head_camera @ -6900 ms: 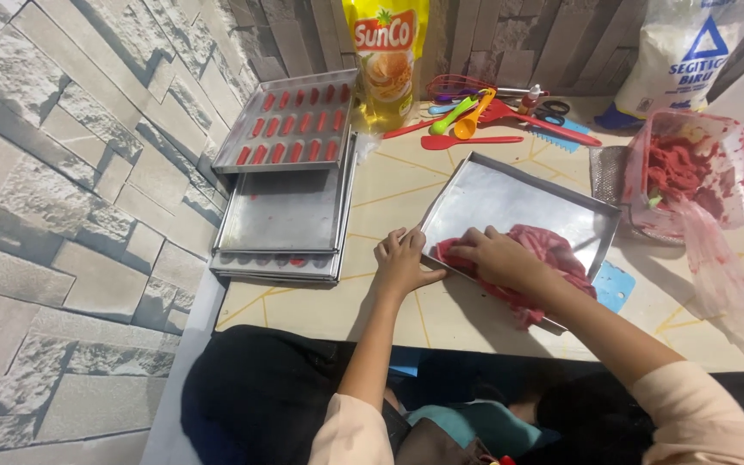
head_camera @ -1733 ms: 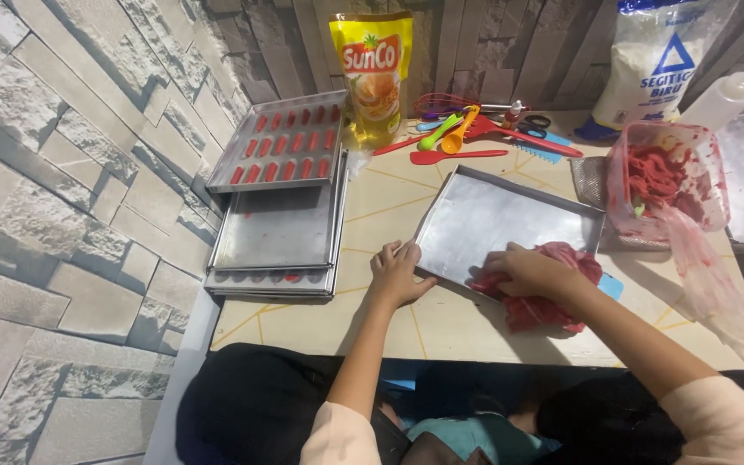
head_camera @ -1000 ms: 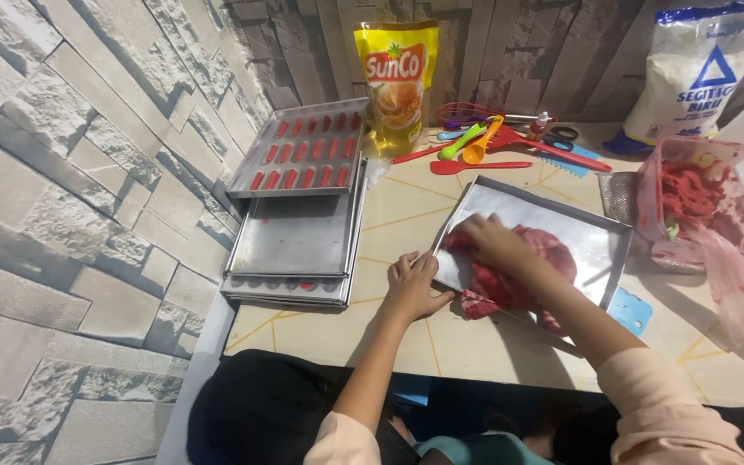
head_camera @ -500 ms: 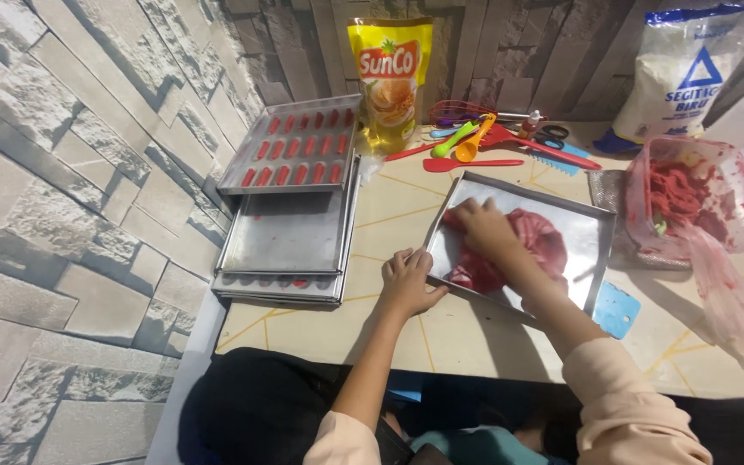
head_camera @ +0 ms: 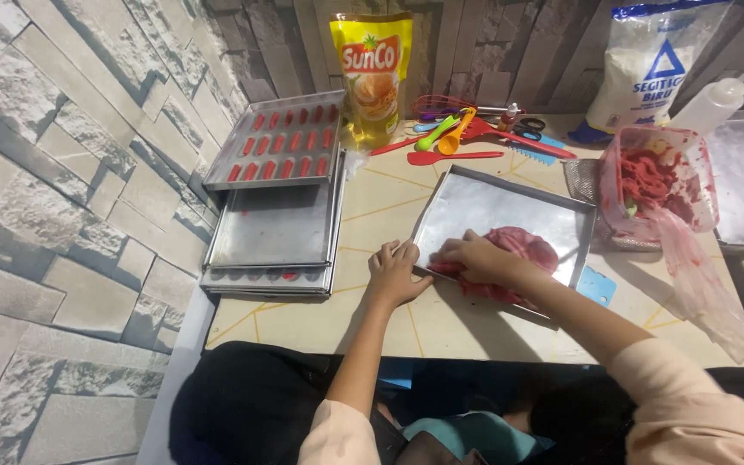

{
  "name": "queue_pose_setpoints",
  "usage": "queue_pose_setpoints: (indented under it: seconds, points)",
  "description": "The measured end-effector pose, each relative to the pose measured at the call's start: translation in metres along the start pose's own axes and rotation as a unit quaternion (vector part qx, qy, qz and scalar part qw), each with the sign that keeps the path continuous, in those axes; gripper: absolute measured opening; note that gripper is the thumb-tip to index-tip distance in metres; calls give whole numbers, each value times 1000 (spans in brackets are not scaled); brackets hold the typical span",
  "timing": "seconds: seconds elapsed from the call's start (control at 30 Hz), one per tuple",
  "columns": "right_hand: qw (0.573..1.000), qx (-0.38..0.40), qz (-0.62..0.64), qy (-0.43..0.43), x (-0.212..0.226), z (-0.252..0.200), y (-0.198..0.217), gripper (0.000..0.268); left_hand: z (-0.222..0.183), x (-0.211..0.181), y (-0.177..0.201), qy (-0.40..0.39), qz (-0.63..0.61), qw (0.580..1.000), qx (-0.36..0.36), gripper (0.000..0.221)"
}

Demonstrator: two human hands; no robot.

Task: Cleaning a metal baking tray by wiping it thoroughly with a red cloth

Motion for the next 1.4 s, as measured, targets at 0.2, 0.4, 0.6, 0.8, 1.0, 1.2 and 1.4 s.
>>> queue_pose_setpoints:
  seconds: [0.2,0.4,0.6,0.8,1.0,1.2,1.4]
  points:
    - [998,64,21,8,-6,-78,1,56,-1,0,1,5,12,1000,6,40]
    - [999,17,8,34,-20,-65,-29,62,4,-1,-2,8,15,1000,-2,42]
    - [997,-64,-16,37,-17,-29,-24,68,8,0,-7,6,20,1000,-1,43]
    - [984,-169,45,-30,-49,-17,-19,59,12,1,-9,7,14,1000,3,45]
    - [992,-122,-30,-31,-20,18,-5,58,3,-2,2,14,7,1000,2,47]
    - [998,-51,-9,-42,-20,-20,-11,55,3,-2,0,10,17,1000,3,45]
    - [960,-91,257,-63,-10,-68,17,52,-2,-6,7,9,19,1000,13,41]
Point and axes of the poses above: each hand's wrist, its own z-axis towards the middle knuckle, its own y-axis out of the back of the hand, x = y × z, the point moved 7 cm from there along z, towards the middle knuckle, and after that the axes turned 14 degrees about y, right-handed, at the moved point
